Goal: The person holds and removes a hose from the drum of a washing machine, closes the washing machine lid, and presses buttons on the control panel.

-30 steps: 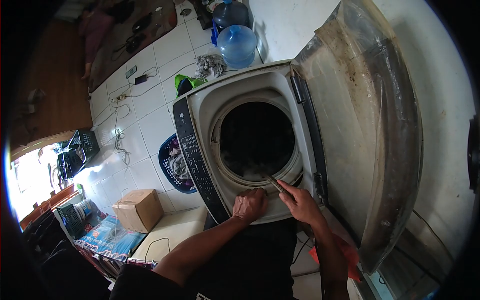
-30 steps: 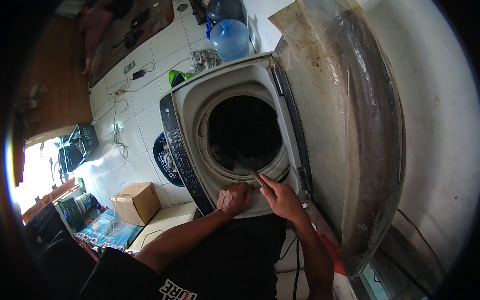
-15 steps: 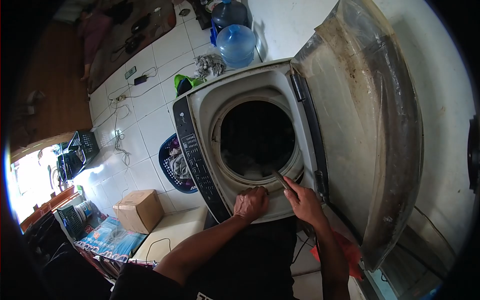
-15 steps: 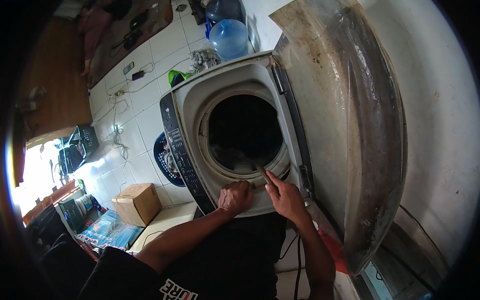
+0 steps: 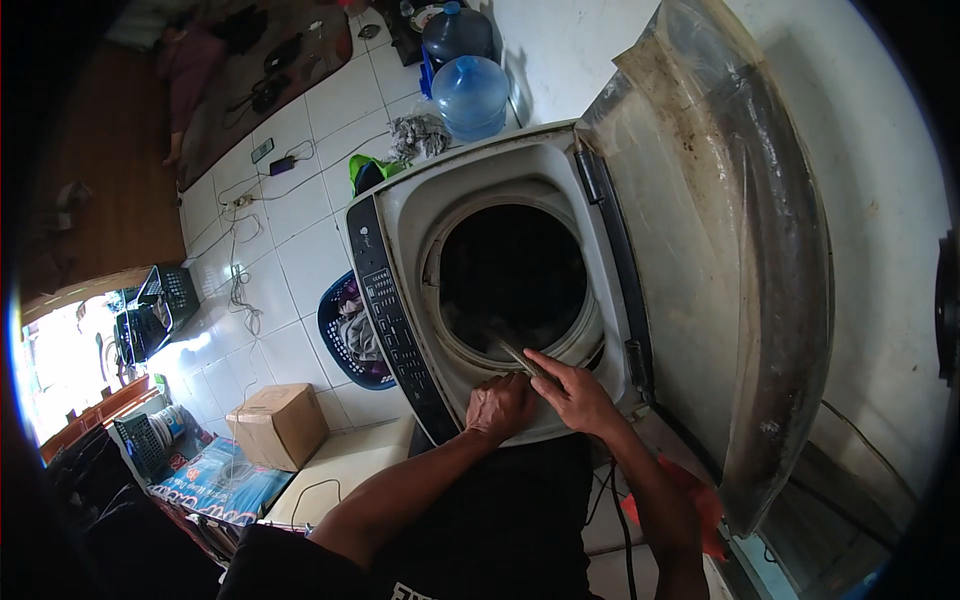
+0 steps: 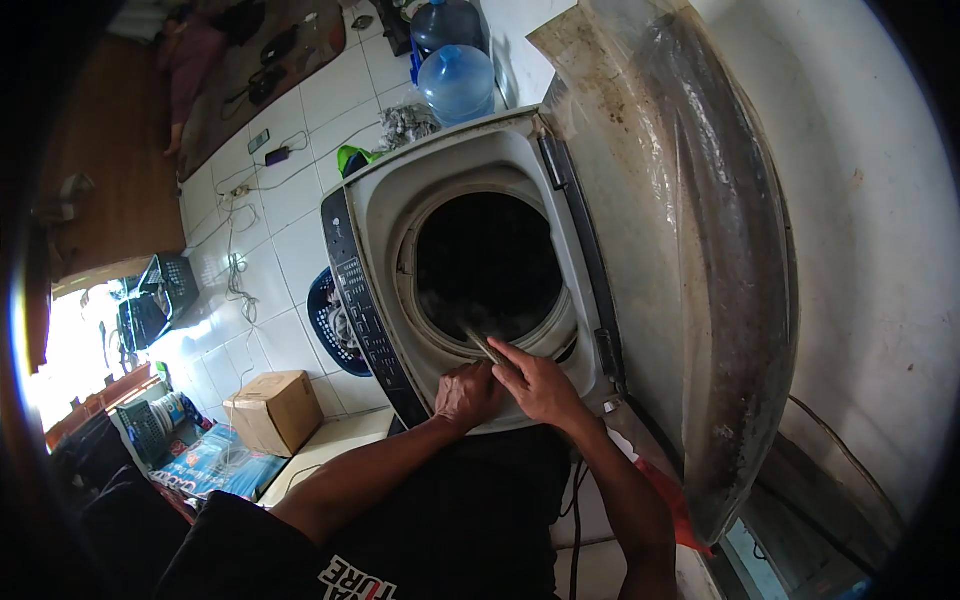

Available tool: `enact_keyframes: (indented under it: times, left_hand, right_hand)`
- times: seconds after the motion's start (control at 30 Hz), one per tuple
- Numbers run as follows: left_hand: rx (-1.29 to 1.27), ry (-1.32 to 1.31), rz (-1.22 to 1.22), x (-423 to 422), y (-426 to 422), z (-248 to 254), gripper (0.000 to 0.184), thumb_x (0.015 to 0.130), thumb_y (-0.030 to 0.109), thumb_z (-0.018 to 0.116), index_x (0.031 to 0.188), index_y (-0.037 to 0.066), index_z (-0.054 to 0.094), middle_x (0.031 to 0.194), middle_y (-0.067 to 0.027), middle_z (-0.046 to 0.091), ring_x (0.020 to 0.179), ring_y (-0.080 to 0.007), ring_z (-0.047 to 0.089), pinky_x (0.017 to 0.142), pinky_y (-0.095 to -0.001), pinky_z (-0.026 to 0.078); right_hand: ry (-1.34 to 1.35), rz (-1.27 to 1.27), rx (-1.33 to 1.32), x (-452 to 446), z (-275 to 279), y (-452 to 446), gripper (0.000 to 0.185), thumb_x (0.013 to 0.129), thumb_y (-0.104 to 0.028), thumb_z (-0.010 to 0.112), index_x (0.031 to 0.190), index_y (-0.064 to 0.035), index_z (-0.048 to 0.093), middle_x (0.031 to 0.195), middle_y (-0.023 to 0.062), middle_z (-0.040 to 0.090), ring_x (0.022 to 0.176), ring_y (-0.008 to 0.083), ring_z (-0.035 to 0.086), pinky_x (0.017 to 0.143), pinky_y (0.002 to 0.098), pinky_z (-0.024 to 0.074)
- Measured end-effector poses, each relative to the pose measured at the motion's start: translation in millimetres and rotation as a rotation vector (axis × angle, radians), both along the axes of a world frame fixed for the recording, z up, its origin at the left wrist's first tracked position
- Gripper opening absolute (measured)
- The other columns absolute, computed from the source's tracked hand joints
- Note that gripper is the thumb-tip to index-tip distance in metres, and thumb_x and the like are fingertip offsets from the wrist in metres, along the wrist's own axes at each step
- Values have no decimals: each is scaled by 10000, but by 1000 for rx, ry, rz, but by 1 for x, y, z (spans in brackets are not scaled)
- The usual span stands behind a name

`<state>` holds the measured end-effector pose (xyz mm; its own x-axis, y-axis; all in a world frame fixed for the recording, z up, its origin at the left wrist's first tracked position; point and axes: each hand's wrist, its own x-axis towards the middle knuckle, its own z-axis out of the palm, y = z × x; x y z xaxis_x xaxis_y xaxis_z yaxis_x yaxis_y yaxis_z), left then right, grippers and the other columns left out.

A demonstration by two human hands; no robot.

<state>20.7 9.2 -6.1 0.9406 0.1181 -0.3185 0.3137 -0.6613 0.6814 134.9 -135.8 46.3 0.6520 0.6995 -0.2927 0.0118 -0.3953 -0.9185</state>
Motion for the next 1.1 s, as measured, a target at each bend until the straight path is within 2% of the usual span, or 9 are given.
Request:
enact_keyframes:
  times: [0.03,0.1,0.13,0.2,0.33,0.63,0.7,1.03,1.1]
  left_hand:
    - [0,-3,4,-1,0,-1,113,903,182,695,898,80,648,792,-151,715,749,-363,737,688,-504,592]
    - [-1,-14,9,-1,-1,-1,116,904,183,693,898,77,646,796,-150,717,750,-366,738,689,-505,592]
    - [-6,-20,14,-1,-1,-1,120,905,184,691,897,75,644,799,-149,719,751,-368,738,690,-507,592]
    - [-1,-54,18,-1,-1,-2,118,911,185,684,896,73,649,785,-158,717,729,-379,729,672,-512,585]
    - [36,-15,-21,-2,-1,2,138,913,191,679,899,62,632,841,-151,726,772,-374,738,708,-510,593]
    - [54,-80,12,-5,-3,1,150,910,223,669,937,75,671,775,-188,726,735,-401,736,697,-541,583]
    - [74,-68,8,-4,-4,1,152,912,225,667,940,77,680,776,-192,731,739,-402,739,701,-539,587]
    - [72,-53,57,-5,-7,1,212,896,258,669,961,67,733,792,-215,740,757,-423,740,738,-548,593]
    - [78,-41,50,-5,-7,1,213,896,258,669,961,65,732,793,-216,740,761,-425,740,744,-548,592]
  right_hand:
    - [-3,0,2,2,3,0,520,1075,-317,609,1538,-88,550,1149,272,743,958,375,760,856,418,560]
    - [221,30,-131,11,12,3,529,1076,-315,615,1557,-107,540,922,195,728,691,184,634,700,354,514]
    - [215,30,-127,13,11,3,529,1076,-315,615,1557,-107,540,922,195,728,691,184,634,700,354,514]
    - [225,15,-115,16,10,3,537,1071,-290,630,1570,-118,530,763,103,590,633,95,439,601,307,425]
    - [165,-19,-64,18,18,1,538,1068,-266,641,1571,-113,527,727,57,528,639,83,451,588,301,419]
    - [118,-129,59,5,17,-14,535,1076,-254,640,1570,-85,522,892,68,682,646,69,467,589,276,423]
    - [80,-165,75,2,17,-20,553,1086,-260,637,1599,-111,495,698,-69,447,594,35,357,544,255,318]
    - [-128,-188,-46,-16,-4,-38,581,1020,-302,727,1519,-80,527,691,34,567,570,113,525,554,309,411]
    - [-134,-162,-122,-20,-3,-38,596,992,-298,746,1504,-69,544,837,148,701,626,228,649,608,364,496]
